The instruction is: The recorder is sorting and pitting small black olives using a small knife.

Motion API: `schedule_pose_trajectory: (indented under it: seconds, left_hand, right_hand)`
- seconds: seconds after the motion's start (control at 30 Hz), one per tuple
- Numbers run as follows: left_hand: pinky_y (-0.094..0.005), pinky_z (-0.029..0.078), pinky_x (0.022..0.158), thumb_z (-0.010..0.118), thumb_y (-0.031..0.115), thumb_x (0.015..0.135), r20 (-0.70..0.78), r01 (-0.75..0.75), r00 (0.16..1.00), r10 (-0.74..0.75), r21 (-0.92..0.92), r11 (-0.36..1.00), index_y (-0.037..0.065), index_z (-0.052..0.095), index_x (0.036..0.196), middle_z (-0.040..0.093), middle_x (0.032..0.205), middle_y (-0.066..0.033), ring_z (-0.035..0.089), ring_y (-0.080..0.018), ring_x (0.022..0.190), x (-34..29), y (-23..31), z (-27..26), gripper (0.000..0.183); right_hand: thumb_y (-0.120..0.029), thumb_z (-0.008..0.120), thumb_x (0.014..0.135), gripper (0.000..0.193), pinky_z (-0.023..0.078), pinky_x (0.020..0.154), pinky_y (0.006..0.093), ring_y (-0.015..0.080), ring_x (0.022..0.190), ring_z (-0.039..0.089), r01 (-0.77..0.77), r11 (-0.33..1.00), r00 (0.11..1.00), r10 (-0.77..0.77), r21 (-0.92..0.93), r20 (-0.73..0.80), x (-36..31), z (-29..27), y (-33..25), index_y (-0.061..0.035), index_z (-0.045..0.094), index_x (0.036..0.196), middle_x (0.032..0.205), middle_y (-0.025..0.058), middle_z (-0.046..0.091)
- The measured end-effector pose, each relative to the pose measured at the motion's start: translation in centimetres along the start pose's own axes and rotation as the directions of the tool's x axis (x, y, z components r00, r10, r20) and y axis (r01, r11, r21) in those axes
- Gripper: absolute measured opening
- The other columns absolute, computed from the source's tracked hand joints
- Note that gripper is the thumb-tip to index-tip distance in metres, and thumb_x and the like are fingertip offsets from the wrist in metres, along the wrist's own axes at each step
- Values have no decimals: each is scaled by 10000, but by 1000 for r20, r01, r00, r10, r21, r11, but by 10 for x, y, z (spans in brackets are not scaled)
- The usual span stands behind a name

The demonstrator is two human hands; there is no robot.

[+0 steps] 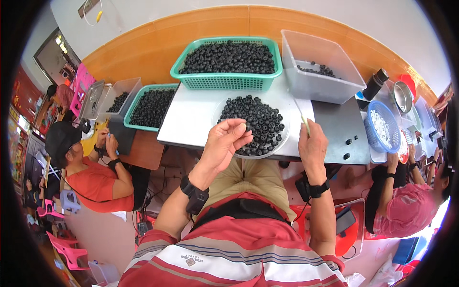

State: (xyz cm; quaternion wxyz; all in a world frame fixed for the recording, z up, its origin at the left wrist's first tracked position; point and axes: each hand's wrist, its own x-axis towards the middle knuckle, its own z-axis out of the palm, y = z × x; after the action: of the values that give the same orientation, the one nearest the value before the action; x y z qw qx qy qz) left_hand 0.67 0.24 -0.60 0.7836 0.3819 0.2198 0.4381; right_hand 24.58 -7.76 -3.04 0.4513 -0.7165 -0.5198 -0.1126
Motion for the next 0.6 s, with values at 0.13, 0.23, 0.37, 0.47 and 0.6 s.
schedule_pose_trajectory:
  seconds: [0.13,0.23,0.37,0.47,0.6]
  left_hand:
    - [-293,598,838,627,111,948,13,50,999,-48,-141,989,22,611,1093,668,979,-77,682,-167,911,4,-1,-4,171]
    - [-291,599,843,603,118,962,20,87,996,-85,-197,976,24,602,1093,666,975,-78,680,-169,919,7,-3,-4,161]
    - [-305,584,872,593,143,972,57,133,991,-122,-276,952,38,609,1076,652,987,-53,662,-163,944,9,-5,-3,149]
    - [-302,573,890,567,178,989,120,135,987,-103,-295,946,44,598,1094,646,1017,-51,644,-150,970,7,-7,1,173]
    - [-298,563,904,551,200,998,133,156,984,-120,-305,940,50,591,1107,638,1042,-51,632,-145,988,3,-9,0,189]
  right_hand:
    - [-84,642,907,209,519,640,347,288,712,666,-50,968,996,32,246,79,-14,-14,-43,13,639,1092,932,187,682]
    - [-99,677,890,223,491,573,316,247,638,629,48,940,994,-77,336,74,-19,-16,-60,-3,646,1090,853,145,666]
    - [-104,714,862,247,470,543,316,233,616,606,126,896,983,-171,425,68,-24,-7,-68,-9,654,1081,793,119,640]
    - [-79,733,836,265,471,547,318,237,633,610,139,875,979,-192,464,69,-29,0,-67,-2,657,1077,778,122,631]
    - [-54,745,815,293,467,546,311,227,619,596,113,838,980,-182,534,77,-33,4,-64,1,657,1088,770,124,622]
